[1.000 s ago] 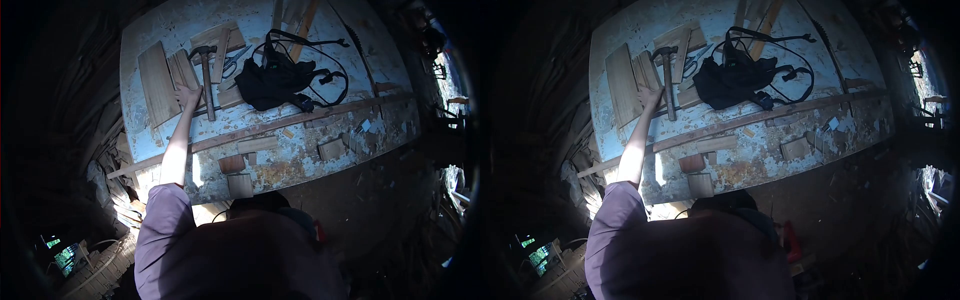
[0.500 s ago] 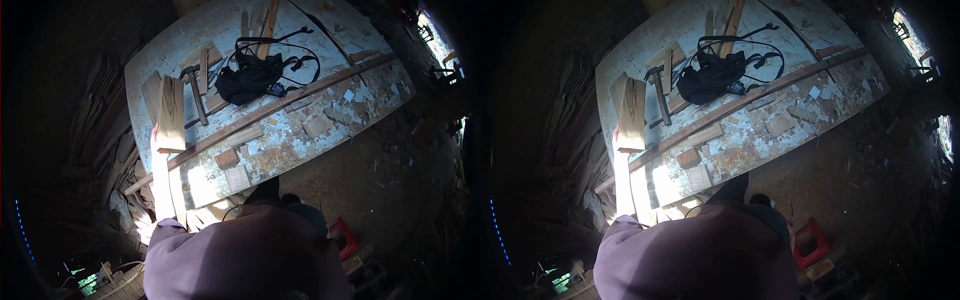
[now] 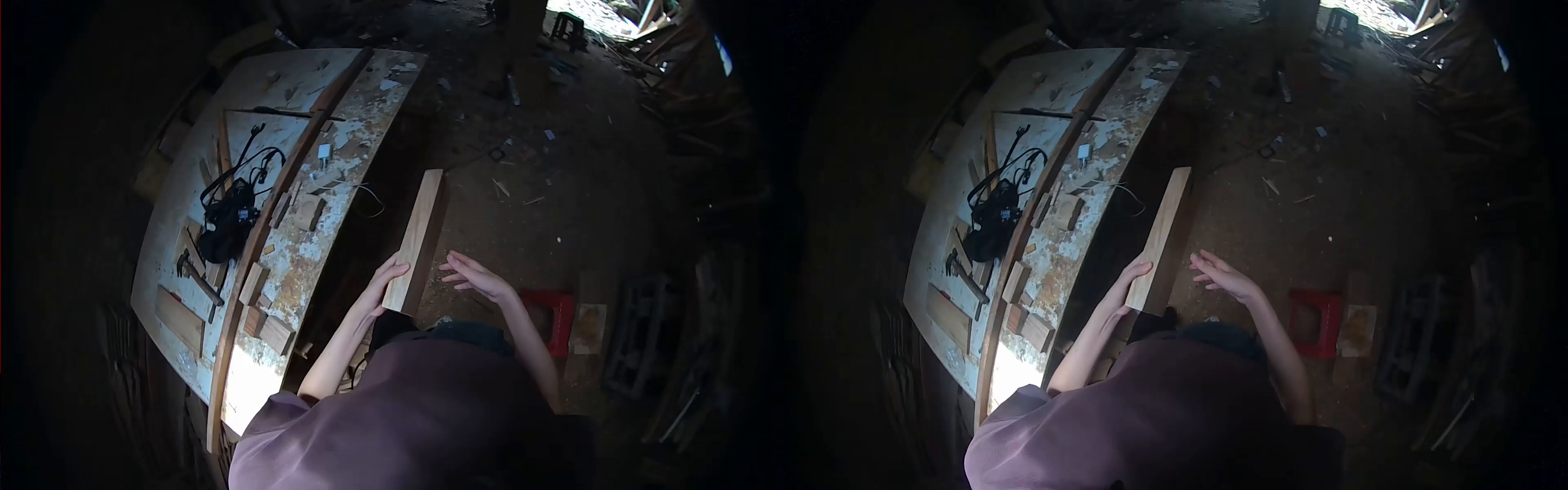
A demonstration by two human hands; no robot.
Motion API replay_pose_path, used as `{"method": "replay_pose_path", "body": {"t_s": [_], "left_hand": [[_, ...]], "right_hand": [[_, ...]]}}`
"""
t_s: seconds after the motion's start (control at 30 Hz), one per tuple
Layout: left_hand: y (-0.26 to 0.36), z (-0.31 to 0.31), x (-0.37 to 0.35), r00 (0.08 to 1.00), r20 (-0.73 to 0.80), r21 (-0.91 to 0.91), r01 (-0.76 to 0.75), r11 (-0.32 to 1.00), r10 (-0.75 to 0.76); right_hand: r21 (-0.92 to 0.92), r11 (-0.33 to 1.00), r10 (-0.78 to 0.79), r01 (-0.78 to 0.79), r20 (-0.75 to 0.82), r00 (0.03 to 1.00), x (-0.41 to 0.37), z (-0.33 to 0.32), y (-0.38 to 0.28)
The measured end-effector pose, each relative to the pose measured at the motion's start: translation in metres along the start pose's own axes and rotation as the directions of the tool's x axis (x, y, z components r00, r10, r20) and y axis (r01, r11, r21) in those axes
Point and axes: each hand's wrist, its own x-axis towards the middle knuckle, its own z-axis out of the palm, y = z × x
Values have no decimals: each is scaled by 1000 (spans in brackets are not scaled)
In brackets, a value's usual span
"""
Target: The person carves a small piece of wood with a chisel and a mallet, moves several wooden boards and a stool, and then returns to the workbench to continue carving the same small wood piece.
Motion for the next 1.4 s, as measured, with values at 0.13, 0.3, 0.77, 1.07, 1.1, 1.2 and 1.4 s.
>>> {"method": "replay_pose_path", "body": {"t_s": [0.13, 0.3, 0.77, 1.07, 1.1, 1.2, 1.4], "left_hand": [[-68, 123, 61, 953, 243, 355, 85, 931, -180], [-149, 207, 96, 791, 402, 512, 223, 829, -462], [-325, 249, 244, 762, 73, 987, 38, 157, -643], [-300, 173, 203, 779, -315, 925, 381, 10, -543], [-309, 173, 204, 827, -256, 946, 321, 47, -500], [-336, 227, 220, 913, -46, 995, 79, 65, -406], [-432, 392, 268, 881, 64, 997, -74, -3, -469]], "right_hand": [[429, 879, -84, 207, -290, 953, -80, -38, 58], [553, 638, -23, 536, -683, 730, -163, -80, 137], [-69, 899, -105, -432, -993, -59, -270, -358, 399], [-19, 725, 102, -689, -986, 134, -239, -397, 465], [-31, 752, 57, -659, -992, 112, -253, -393, 452], [60, 859, 74, -508, -997, 7, -277, -380, 429], [32, 970, 120, -243, -925, 359, -393, -329, 422]]}}
